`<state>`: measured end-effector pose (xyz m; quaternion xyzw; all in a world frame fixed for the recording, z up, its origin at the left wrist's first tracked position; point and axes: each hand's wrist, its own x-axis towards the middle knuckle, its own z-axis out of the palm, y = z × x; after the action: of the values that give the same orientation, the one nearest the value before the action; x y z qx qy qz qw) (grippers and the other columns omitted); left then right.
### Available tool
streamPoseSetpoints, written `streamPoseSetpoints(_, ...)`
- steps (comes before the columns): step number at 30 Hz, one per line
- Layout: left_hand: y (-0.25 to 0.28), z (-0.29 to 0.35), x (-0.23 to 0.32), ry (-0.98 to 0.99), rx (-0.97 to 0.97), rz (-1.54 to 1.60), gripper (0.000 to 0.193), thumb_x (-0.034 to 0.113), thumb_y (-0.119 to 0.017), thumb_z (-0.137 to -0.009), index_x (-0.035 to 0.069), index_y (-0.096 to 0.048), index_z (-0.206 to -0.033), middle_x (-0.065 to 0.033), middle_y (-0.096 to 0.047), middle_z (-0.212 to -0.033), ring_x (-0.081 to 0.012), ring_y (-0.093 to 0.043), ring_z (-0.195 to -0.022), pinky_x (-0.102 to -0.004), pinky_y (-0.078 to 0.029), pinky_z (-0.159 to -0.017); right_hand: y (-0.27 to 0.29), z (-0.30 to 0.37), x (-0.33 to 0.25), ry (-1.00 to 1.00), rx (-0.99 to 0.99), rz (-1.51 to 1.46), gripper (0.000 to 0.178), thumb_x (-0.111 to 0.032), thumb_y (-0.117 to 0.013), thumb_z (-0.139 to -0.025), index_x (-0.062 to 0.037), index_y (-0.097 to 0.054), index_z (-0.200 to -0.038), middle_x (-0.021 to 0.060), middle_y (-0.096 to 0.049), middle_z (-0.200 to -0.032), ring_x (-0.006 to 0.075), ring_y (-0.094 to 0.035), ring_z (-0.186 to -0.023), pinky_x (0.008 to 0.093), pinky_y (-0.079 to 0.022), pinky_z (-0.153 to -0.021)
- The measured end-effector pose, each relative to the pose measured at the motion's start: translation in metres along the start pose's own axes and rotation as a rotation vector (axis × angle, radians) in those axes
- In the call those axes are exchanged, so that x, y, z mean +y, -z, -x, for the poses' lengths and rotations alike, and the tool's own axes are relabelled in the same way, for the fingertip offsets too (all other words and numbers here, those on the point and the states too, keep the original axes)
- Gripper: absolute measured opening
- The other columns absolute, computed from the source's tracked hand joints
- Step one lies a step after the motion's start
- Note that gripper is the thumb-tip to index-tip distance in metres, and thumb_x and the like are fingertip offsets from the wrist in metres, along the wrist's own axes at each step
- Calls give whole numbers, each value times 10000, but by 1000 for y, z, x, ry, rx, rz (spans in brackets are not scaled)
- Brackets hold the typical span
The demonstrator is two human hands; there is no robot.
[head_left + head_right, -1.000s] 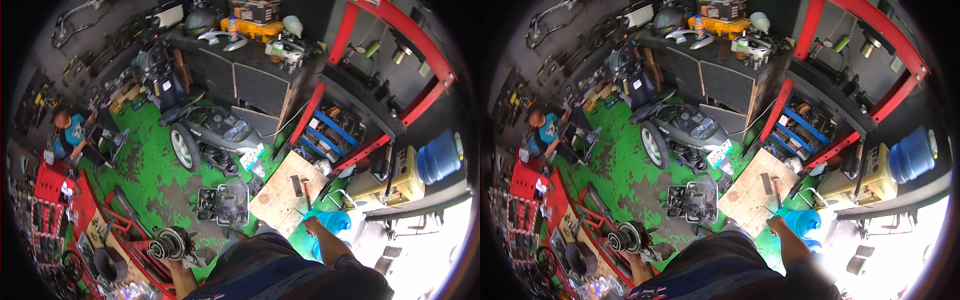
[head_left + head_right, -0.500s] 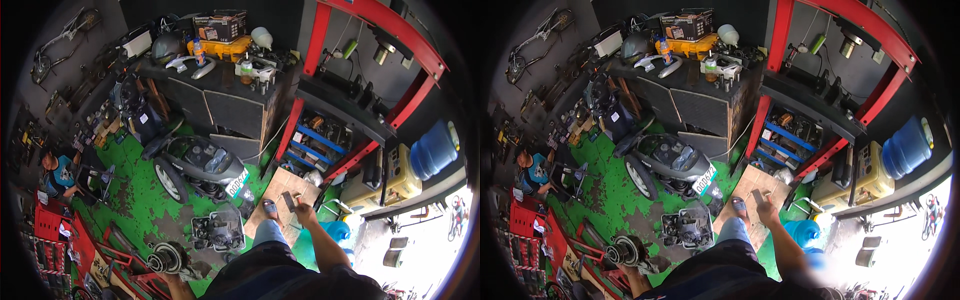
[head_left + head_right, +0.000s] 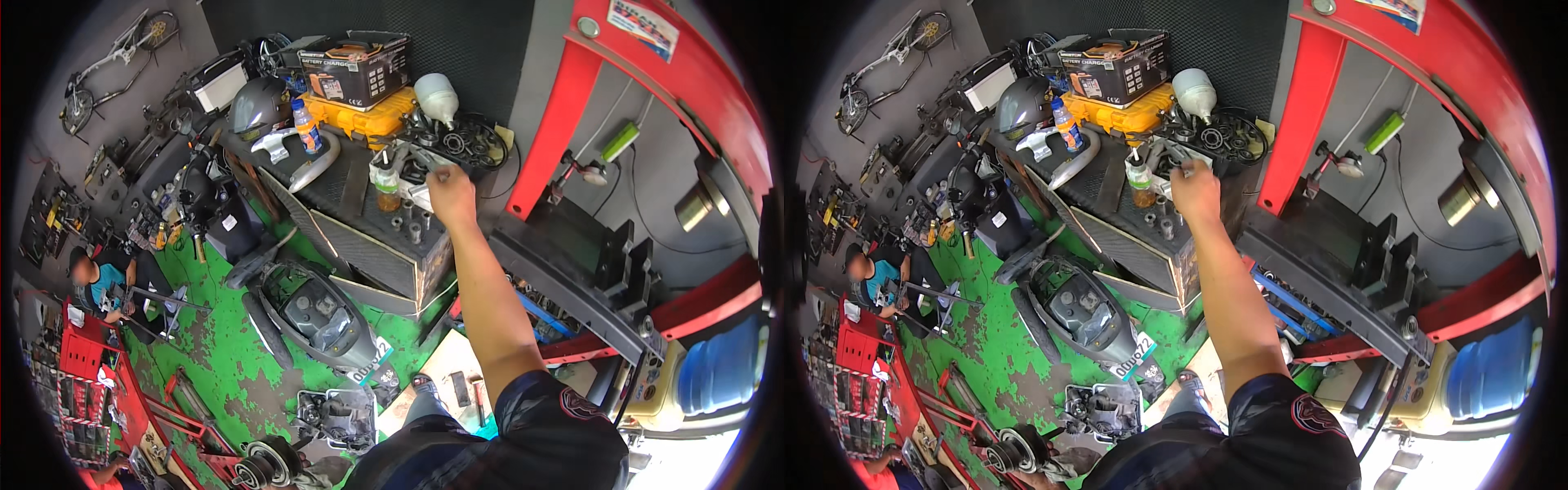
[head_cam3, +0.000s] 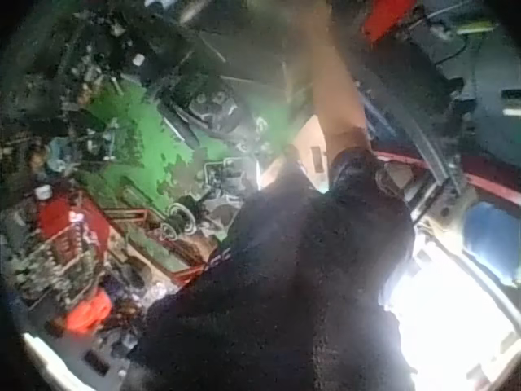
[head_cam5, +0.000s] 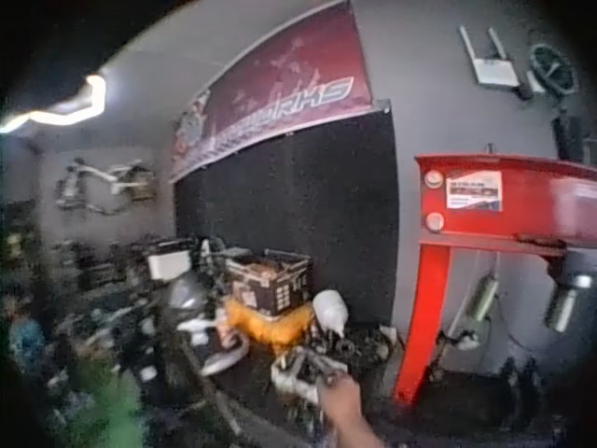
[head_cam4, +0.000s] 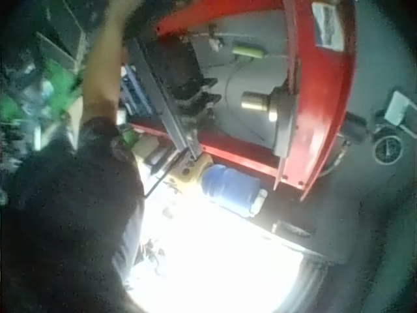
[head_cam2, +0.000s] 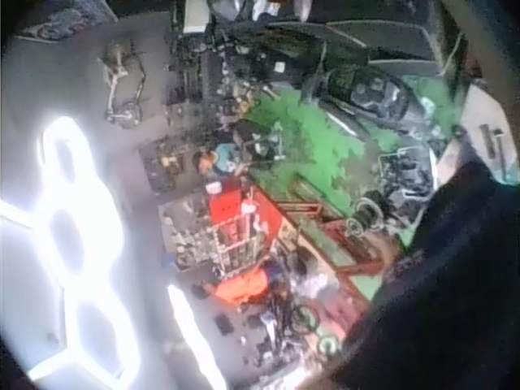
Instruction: The person holds a cylindrical mechanical component and uses a hammer to tap a metal rod inserted into its center. They repeatedly rotate the component, wipe it with a cloth, and place a small metal ring on it while standing in a workshop.
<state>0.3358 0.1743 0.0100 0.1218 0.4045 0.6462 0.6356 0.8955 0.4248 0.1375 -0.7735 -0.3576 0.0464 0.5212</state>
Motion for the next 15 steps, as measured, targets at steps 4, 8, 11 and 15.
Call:
streamPoseSetpoints(4,-37,-16,-24,11,36,14,727,621,-418,-947,24,-568,-1333,-225,-688,-1126,-411,-693,-897,-529,-603,-739,-16,-86,-19,-58,-20,42,335,-254,-633,-860,-35,-725,-1097,262,-713,-1116,413,-670,-1111,455,-517,-985)
streamPoseSetpoints(8,-61,-35,-38,29,27,25,711,608,-421,-953,28,-570,-1336,-221,-684,-1145,-407,-688,-926,-527,-598,-767,-37,-178,15,-208,-18,213,402,-302,-671,-859,-22,-733,-1140,257,-700,-1183,393,-665,-1155,434,-520,-997)
streamPoseSetpoints(11,-63,-36,-37,2,67,39,699,598,-423,-957,32,-572,-1338,-218,-681,-1160,-404,-685,-948,-526,-595,-788,-47,-195,18,-359,-70,319,413,-296,-671,-880,-12,-725,-1174,246,-677,-1260,378,-648,-1210,446,-517,-1019)
streamPoseSetpoints(15,-70,-50,-41,-7,89,76,683,585,-425,-962,36,-574,-1341,-214,-677,-1179,-400,-680,-977,-524,-590,-816,-37,-250,124,-287,-119,620,355,-199,-594,-917,-16,-720,-1194,207,-683,-1274,352,-668,-1189,455,-546,-987)
